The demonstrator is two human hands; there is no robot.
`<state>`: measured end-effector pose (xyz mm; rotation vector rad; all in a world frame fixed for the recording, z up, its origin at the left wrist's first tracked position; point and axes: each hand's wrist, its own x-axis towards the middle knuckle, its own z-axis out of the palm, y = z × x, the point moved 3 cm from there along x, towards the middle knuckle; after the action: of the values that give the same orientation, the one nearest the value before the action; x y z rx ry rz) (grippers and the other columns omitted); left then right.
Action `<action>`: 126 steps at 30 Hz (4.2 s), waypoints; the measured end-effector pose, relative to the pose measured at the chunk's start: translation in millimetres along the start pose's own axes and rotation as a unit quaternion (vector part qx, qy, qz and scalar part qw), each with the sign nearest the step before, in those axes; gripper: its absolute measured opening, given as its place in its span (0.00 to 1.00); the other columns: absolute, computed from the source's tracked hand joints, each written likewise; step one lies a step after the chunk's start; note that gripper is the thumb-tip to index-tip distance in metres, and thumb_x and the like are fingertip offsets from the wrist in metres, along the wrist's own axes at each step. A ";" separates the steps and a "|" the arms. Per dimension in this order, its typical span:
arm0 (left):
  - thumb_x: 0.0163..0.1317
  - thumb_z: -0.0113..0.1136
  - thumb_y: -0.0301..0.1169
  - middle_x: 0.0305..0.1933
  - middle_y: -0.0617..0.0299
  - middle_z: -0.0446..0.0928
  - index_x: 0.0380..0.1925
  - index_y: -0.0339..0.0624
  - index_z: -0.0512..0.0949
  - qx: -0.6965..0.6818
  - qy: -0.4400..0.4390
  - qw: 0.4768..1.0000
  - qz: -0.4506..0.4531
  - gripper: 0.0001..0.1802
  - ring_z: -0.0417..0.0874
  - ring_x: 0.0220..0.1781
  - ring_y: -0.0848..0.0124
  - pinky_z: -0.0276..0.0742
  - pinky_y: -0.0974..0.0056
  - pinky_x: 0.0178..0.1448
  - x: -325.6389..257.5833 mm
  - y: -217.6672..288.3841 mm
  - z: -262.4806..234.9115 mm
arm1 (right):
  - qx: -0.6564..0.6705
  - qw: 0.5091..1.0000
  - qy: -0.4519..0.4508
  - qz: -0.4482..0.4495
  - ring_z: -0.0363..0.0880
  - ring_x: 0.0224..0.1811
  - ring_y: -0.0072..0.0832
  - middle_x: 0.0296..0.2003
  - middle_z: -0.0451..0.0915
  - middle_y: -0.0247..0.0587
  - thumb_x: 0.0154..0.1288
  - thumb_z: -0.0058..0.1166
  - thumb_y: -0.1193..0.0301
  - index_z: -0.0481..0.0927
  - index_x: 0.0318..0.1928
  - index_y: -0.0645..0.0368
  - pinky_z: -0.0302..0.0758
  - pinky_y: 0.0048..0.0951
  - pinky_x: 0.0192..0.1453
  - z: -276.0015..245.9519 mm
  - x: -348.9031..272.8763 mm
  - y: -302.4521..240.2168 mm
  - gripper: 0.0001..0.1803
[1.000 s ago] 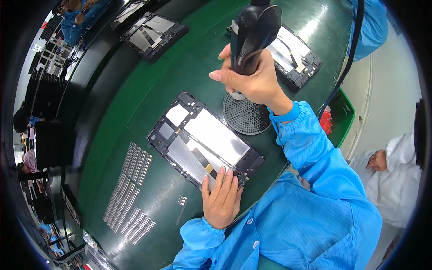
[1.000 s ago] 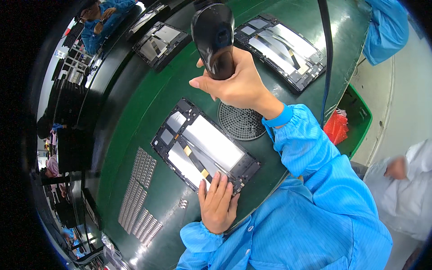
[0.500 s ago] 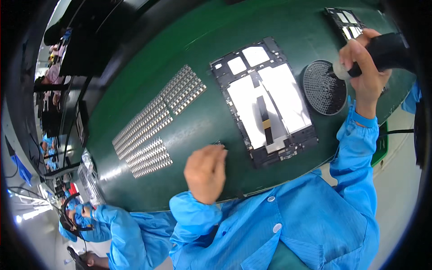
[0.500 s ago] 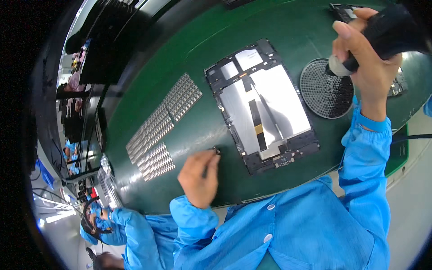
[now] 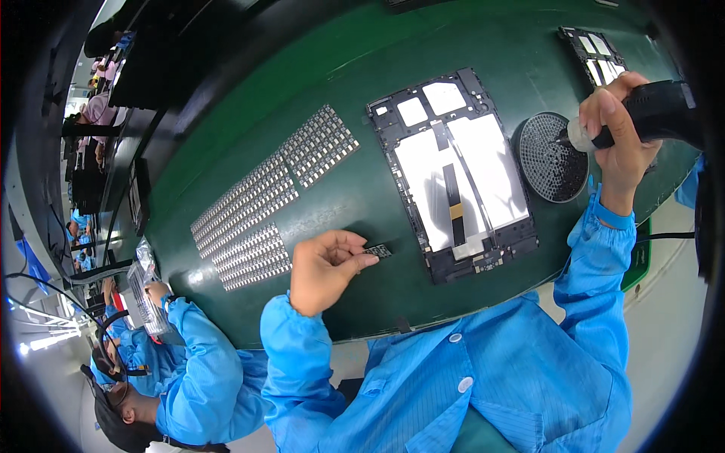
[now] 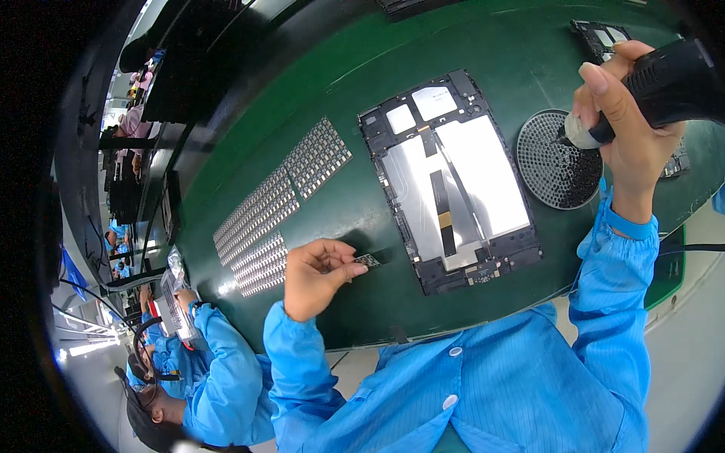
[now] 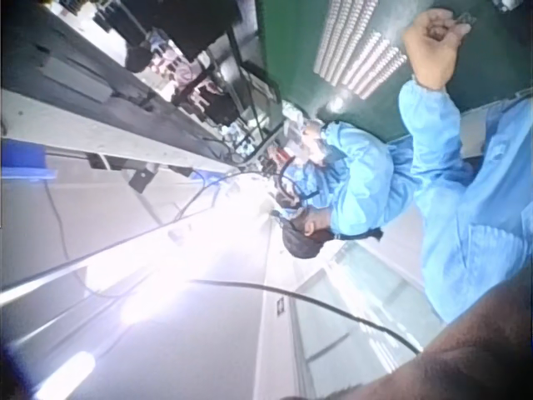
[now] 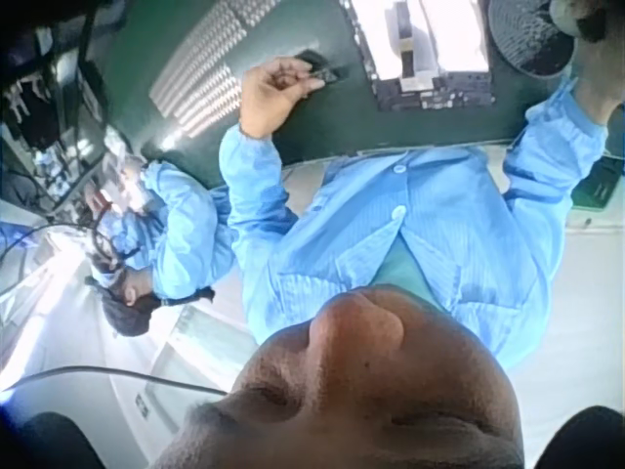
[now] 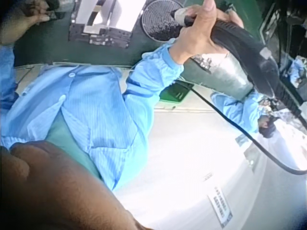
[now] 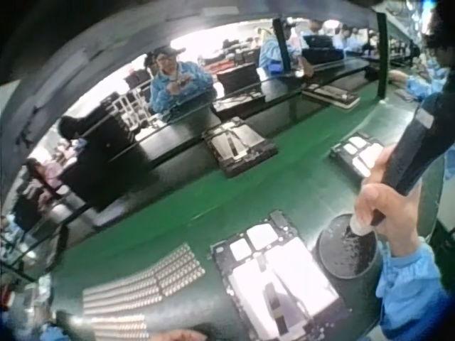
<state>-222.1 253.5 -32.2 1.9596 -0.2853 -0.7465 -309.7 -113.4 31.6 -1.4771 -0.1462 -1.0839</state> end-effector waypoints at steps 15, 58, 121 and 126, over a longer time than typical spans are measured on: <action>0.47 0.67 0.17 0.29 0.58 0.80 0.24 0.33 0.78 0.122 0.083 0.970 0.195 0.06 0.79 0.30 0.74 0.74 0.71 0.34 4.4 14.4 -1.6 | 0.013 0.999 0.003 0.032 0.74 0.19 0.25 0.23 0.75 0.39 0.55 0.59 0.80 0.70 0.48 0.69 0.72 0.27 0.25 16.5 -4.1 -8.7 0.20; 0.52 0.64 0.24 0.24 0.57 0.80 0.29 0.30 0.78 -0.071 -0.082 0.994 0.035 0.08 0.82 0.22 0.73 0.74 0.73 0.22 111.8 40.4 8.0 | 0.030 0.971 -0.198 0.130 0.73 0.18 0.17 0.18 0.76 0.36 0.53 0.61 0.83 0.69 0.42 0.66 0.69 0.18 0.21 200.9 -13.0 39.1 0.17; 0.49 0.66 0.35 0.45 0.49 0.79 0.38 0.33 0.79 0.390 0.092 0.719 0.568 0.18 0.79 0.50 0.55 0.76 0.58 0.53 183.8 127.7 99.0 | 0.107 0.952 -0.203 0.204 0.72 0.23 0.19 0.23 0.77 0.38 0.50 0.62 0.76 0.72 0.38 0.65 0.68 0.24 0.27 126.4 -42.9 -21.3 0.15; 0.56 0.60 0.38 0.45 0.50 0.79 0.37 0.34 0.78 0.483 0.177 0.720 0.465 0.17 0.80 0.45 0.54 0.77 0.56 0.47 239.8 156.1 113.0 | 0.123 0.954 -0.187 0.198 0.64 0.16 0.18 0.16 0.71 0.37 0.51 0.62 0.76 0.70 0.32 0.63 0.62 0.25 0.21 124.9 -48.4 -18.8 0.13</action>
<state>-85.8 -22.3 -26.0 2.3801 -1.5188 0.6018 -283.4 19.2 34.3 -1.3953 -0.2303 -0.4397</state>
